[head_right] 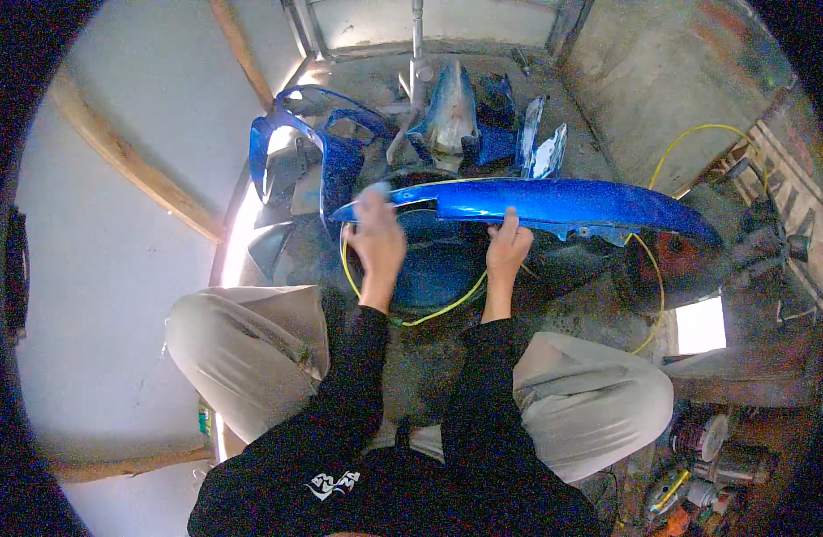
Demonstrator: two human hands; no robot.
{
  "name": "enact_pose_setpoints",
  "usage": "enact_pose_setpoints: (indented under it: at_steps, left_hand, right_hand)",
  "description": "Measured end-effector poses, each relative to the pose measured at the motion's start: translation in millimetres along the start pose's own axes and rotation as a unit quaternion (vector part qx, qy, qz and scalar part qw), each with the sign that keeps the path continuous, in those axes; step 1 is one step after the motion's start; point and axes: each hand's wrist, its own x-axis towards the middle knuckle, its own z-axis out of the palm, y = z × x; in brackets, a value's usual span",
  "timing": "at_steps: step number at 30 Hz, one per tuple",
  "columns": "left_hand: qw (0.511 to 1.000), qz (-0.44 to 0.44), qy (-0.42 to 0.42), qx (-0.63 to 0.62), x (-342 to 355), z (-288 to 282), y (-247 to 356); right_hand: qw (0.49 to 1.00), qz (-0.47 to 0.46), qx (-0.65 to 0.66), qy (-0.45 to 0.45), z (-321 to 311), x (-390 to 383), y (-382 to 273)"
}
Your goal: The person wet-sands a motorcycle body panel with a sanding block over a bucket of water, washes the panel in the bucket, and then sands another motorcycle body panel.
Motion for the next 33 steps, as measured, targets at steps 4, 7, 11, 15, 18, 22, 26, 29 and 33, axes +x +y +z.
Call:
enact_pose_setpoints:
  at_steps: [4, 7, 11, 15, 18, 22, 26, 29, 33]
  left_hand:
    - [0.965, 0.237, 0.004, -0.114, -40, 0, 94]
    - [0.968, 0.199, -0.033, -0.152, -38, -5, 92]
    - [0.997, 0.068, -0.009, -0.024, 7, -12, -12]
    - [0.995, -0.087, -0.052, -0.023, 12, -11, -47]
    - [0.993, 0.071, 0.006, -0.094, -12, 0, 21]
    - [0.968, 0.215, 0.027, -0.128, -43, -3, 96]
    - [0.983, 0.143, 0.009, -0.118, -9, -8, 40]
    - [0.996, -0.032, -0.042, -0.07, 19, -10, -33]
    - [0.999, -0.003, -0.018, 0.033, 6, -2, -12]
  right_hand:
    - [0.999, 0.027, -0.037, -0.019, -5, 1, -2]
    - [0.999, 0.03, -0.015, -0.009, -5, 1, -3]
    - [1.0, 0.021, -0.003, -0.022, -5, 0, -4]
    - [1.0, 0.013, 0.001, -0.028, -4, 1, -3]
    - [1.0, 0.017, -0.007, -0.022, -4, 2, -4]
    - [0.998, 0.032, -0.044, -0.018, -7, 4, -6]
    - [0.999, 0.031, -0.011, -0.035, -8, 3, -5]
    - [0.999, 0.038, -0.007, -0.024, -6, 2, -3]
    - [0.998, 0.044, 0.024, -0.042, -3, 4, 0]
